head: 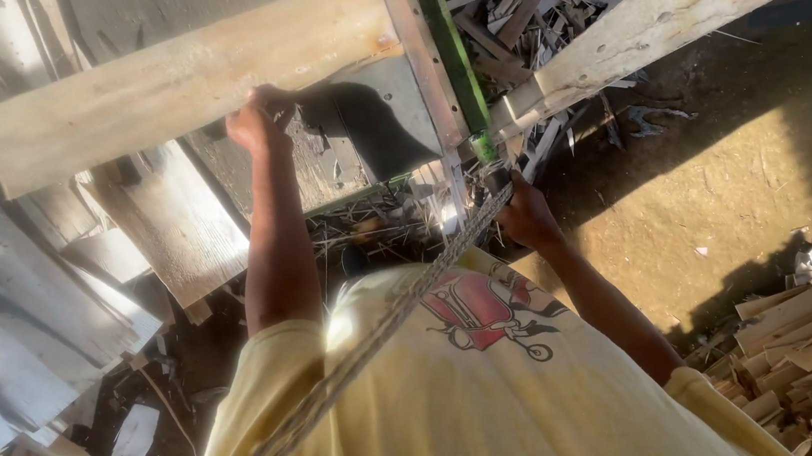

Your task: Manually feed thin wood planks into a cutting machine.

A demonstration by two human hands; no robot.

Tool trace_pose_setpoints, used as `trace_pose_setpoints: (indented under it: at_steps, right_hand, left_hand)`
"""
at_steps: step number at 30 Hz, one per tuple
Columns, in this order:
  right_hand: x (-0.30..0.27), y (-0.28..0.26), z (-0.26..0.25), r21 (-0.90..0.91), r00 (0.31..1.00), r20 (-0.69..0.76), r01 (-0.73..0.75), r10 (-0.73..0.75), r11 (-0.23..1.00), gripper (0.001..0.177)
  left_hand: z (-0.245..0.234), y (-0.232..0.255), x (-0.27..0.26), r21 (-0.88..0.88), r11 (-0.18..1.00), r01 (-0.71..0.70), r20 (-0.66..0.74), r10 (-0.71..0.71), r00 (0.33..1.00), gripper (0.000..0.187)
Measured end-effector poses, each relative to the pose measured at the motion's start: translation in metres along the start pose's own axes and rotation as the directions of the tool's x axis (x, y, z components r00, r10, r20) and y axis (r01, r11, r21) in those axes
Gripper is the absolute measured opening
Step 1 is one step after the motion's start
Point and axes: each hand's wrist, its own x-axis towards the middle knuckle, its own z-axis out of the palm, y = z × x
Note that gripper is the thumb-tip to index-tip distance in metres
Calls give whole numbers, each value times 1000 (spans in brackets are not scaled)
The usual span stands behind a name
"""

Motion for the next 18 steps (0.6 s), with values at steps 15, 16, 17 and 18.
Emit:
trace_pose_setpoints:
  at_steps: [15,16,17,18]
  right_hand:
    - [10,-92,66,-308,674,-281,611,-683,729,80]
    - [12,-110,71,-359,709,-207,587,-675,726,80]
    - [14,-102,80,-358,707,-212,587,-675,726,80]
    - [16,-95,90,-353,788,-173,511,-591,784,57]
  left_hand:
    - [-56,74,-74,389,830,-400,384,249,889,31]
    - [-57,72,-77,411,797,-443,422,264,867,32]
    - [-53,73,-84,410,795,-447,425,267,865,32]
    - [-49,74,-90,443,784,-436,430,241,870,30]
